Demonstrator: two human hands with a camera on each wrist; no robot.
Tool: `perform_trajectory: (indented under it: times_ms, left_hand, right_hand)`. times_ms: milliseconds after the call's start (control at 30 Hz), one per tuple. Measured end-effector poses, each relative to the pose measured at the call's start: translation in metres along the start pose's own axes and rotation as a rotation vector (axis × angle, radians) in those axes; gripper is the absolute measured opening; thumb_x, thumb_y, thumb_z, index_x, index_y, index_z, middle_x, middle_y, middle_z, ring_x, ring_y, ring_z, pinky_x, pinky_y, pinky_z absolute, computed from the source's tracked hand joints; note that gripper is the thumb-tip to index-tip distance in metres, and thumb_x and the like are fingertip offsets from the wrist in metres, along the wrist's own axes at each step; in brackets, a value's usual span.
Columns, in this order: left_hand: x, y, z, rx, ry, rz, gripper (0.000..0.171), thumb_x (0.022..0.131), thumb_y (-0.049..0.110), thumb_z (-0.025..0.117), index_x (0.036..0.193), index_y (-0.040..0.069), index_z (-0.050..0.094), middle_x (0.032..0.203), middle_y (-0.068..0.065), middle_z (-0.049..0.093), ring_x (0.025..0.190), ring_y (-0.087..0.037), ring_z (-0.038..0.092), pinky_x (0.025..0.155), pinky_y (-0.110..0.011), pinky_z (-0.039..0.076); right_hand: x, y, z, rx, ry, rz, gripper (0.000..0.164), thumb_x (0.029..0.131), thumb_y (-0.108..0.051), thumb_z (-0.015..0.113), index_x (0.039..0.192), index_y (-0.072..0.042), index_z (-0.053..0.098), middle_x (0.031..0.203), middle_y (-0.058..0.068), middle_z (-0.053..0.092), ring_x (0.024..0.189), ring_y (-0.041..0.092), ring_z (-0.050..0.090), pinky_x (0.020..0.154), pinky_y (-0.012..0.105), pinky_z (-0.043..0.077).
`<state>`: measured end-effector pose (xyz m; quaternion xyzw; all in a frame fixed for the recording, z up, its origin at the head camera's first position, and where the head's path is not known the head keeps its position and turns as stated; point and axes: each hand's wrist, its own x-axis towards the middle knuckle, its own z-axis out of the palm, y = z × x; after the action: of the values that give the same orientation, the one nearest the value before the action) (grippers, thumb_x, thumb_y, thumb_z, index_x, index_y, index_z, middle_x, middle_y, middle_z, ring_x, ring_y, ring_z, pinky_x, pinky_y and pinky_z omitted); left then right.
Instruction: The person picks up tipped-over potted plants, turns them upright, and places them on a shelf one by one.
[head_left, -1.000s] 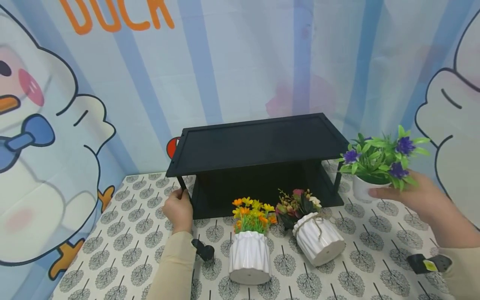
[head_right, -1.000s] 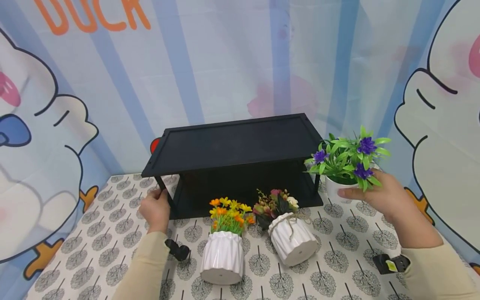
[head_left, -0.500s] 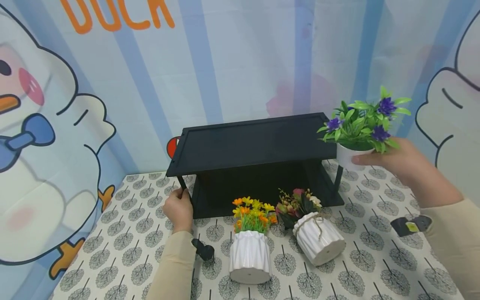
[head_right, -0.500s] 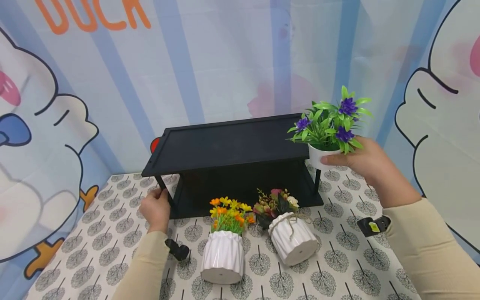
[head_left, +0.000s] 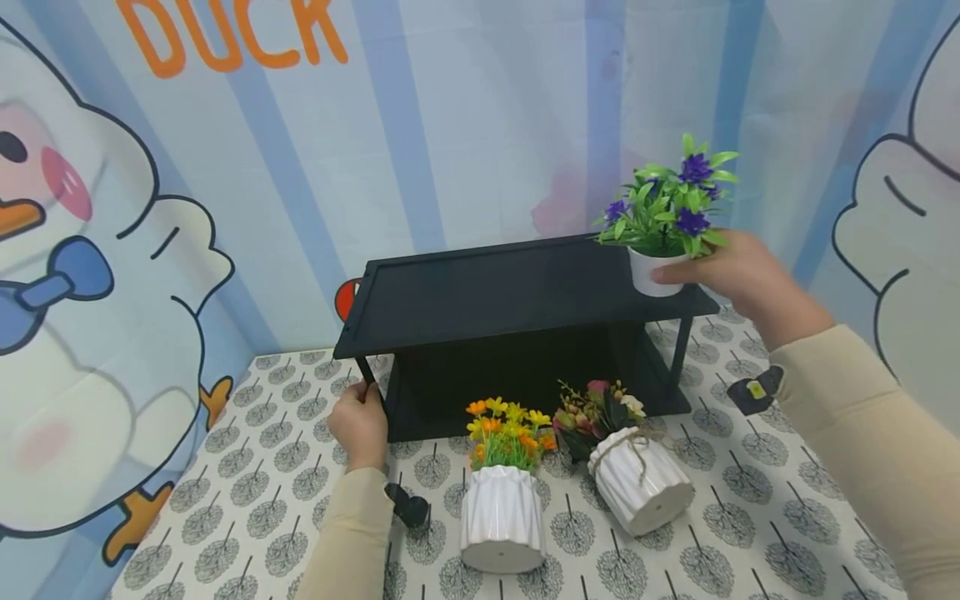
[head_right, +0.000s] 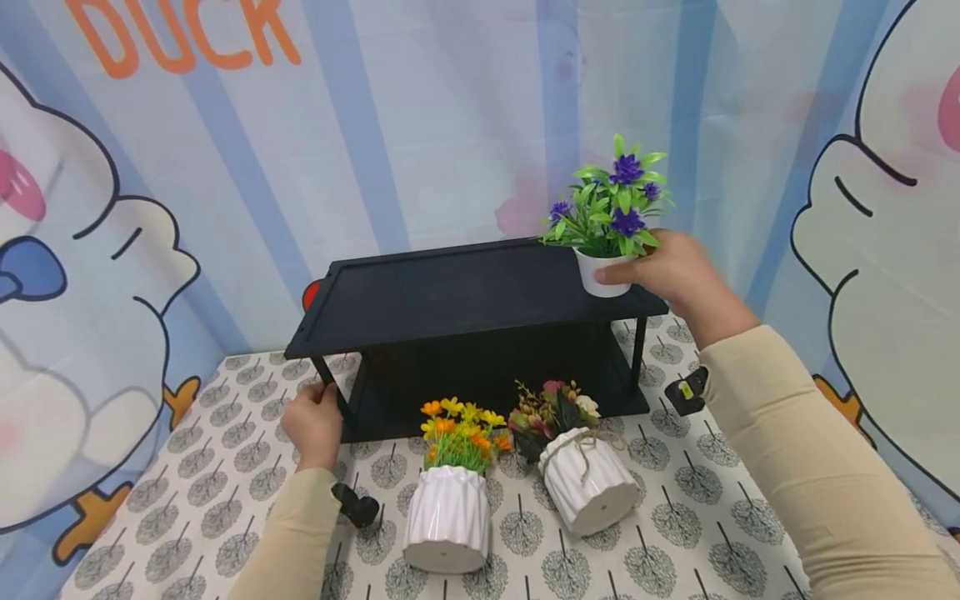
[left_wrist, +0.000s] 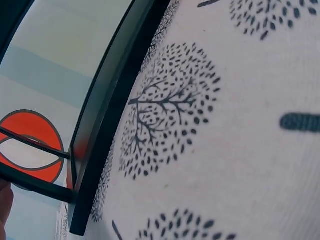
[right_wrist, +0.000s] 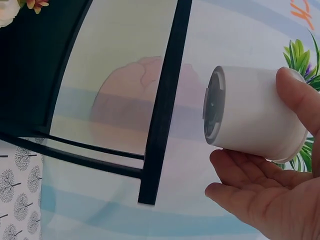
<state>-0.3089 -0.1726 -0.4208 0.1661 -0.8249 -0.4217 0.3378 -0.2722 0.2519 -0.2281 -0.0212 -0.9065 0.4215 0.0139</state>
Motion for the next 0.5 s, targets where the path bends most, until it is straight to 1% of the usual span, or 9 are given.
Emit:
perform_trajectory:
  times_ms: [67, 133, 233, 500]
  left_hand:
    - [0.000, -0.001, 0.000, 0.009, 0.003, 0.009, 0.022, 0.090, 0.015, 0.059, 0.097, -0.003, 0.069, 0.087, -0.020, 0.069, 0.073, -0.033, 0.065, 0.064, -0.043, 0.051]
    - [0.000, -0.001, 0.001, 0.014, 0.002, 0.015, 0.021, 0.090, 0.014, 0.059, 0.096, -0.003, 0.069, 0.086, -0.020, 0.069, 0.073, -0.033, 0.065, 0.064, -0.043, 0.051]
    - [0.001, -0.002, 0.000, 0.015, 0.004, 0.024, 0.021, 0.090, 0.014, 0.059, 0.096, -0.003, 0.069, 0.086, -0.020, 0.069, 0.072, -0.033, 0.065, 0.064, -0.043, 0.051]
    - [0.003, -0.003, 0.000, 0.013, 0.003, 0.036, 0.021, 0.090, 0.014, 0.059, 0.096, -0.003, 0.069, 0.086, -0.020, 0.069, 0.072, -0.033, 0.065, 0.064, -0.044, 0.050]
  right_hand:
    - [0.005, -0.001, 0.003, 0.021, 0.007, -0.007, 0.097, 0.072, -0.048, 0.075, 0.147, -0.012, 0.025, 0.150, 0.021, 0.024, 0.130, 0.050, 0.027, 0.094, 0.068, 0.029]
    - [0.010, 0.000, 0.007, 0.038, 0.032, -0.024, 0.091, 0.072, -0.043, 0.077, 0.144, -0.009, 0.031, 0.146, 0.021, 0.031, 0.129, 0.047, 0.031, 0.097, 0.064, 0.030]
    - [0.015, 0.003, 0.013, 0.062, 0.049, -0.045, 0.084, 0.073, -0.038, 0.077, 0.140, -0.006, 0.038, 0.142, 0.022, 0.038, 0.126, 0.046, 0.035, 0.098, 0.060, 0.032]
    - [0.027, 0.009, 0.024, 0.078, 0.065, -0.064, 0.080, 0.074, -0.035, 0.078, 0.138, -0.003, 0.041, 0.138, 0.023, 0.042, 0.124, 0.044, 0.039, 0.098, 0.058, 0.033]
